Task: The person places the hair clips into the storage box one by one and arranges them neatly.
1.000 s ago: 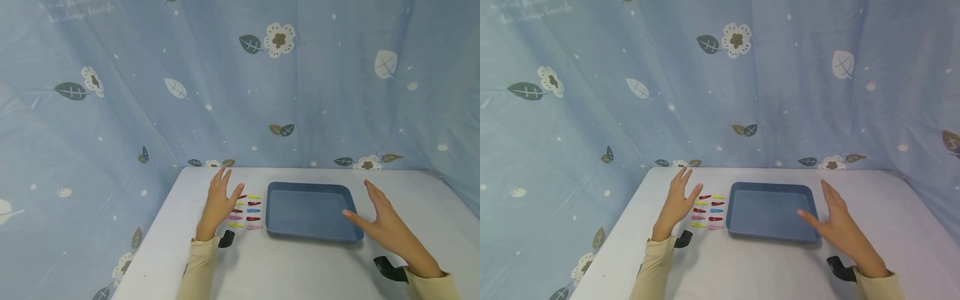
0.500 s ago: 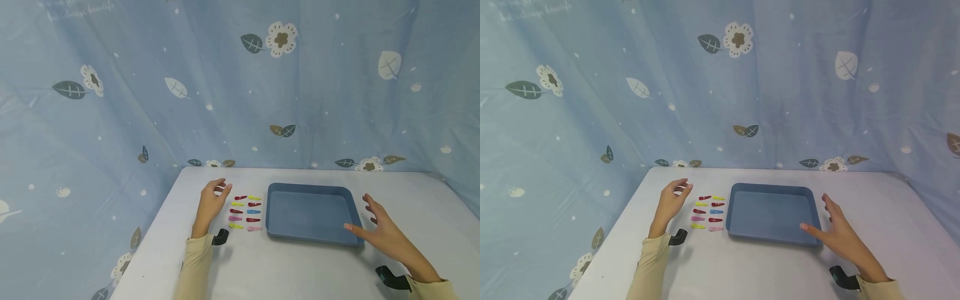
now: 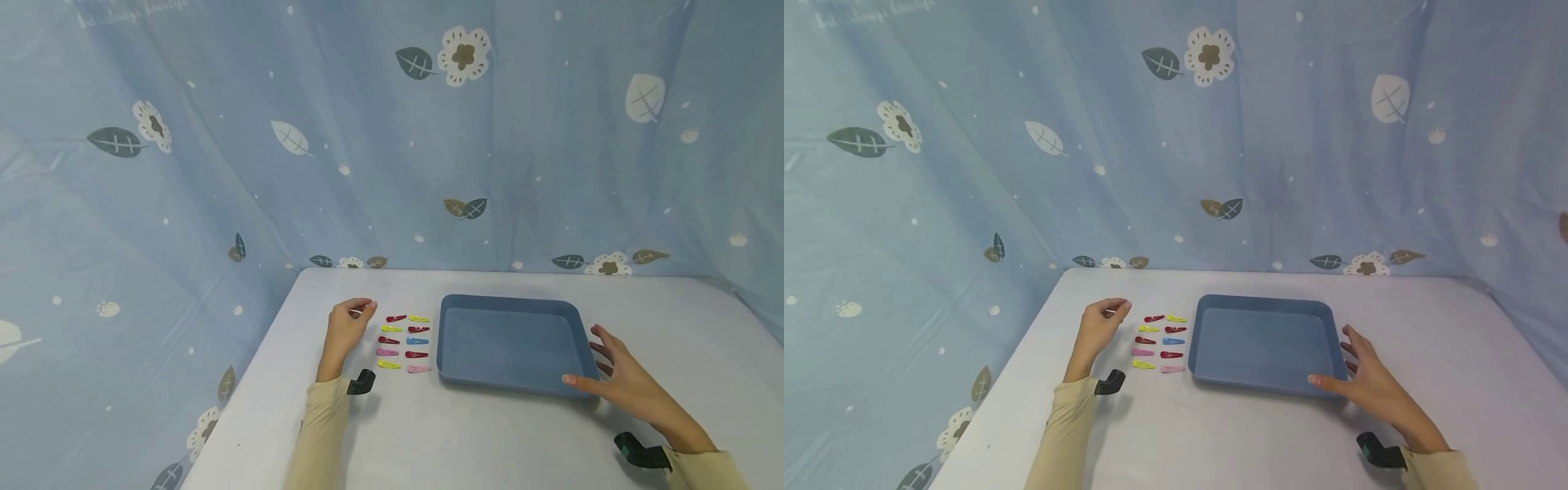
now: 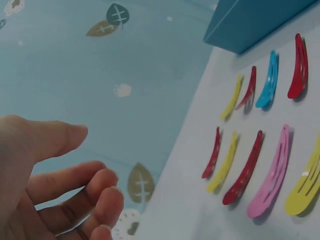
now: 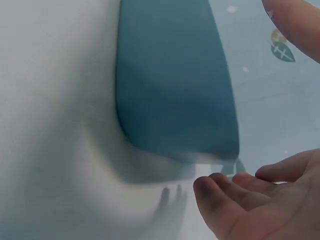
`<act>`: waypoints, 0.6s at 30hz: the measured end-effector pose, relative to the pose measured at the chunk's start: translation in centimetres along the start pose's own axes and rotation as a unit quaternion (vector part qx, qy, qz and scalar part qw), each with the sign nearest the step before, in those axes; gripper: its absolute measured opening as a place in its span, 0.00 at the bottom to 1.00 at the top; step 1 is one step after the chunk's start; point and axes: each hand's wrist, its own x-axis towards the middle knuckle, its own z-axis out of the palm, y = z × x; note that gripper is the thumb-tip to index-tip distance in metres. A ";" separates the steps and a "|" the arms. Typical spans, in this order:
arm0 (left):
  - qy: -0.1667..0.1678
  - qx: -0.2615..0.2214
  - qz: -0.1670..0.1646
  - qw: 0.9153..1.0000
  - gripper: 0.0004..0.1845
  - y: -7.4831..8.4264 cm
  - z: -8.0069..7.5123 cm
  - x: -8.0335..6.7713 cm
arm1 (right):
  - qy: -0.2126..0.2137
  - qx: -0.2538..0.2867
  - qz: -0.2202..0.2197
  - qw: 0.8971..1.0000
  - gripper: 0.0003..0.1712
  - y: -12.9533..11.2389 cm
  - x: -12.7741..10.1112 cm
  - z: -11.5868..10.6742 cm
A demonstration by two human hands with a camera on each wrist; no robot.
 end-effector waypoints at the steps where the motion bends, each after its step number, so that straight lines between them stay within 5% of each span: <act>1: -0.004 -0.009 0.010 1.000 0.15 -1.3 0.6 0.4 | -0.003 0.002 0.001 1.000 0.57 0.1 0.1 0.0; 7: -0.031 -0.016 -0.054 0.998 0.14 -2.6 1.2 0.5 | -0.024 0.012 0.015 1.000 0.57 0.4 0.3 0.3; 8: -0.032 -0.005 -0.074 0.997 0.13 -1.7 0.7 0.1 | -0.025 0.012 0.013 1.000 0.57 0.4 0.3 0.3; 18: -0.066 0.008 -0.131 0.989 0.11 -2.8 1.2 0.1 | -0.023 -0.004 -0.009 1.000 0.59 0.9 0.4 0.6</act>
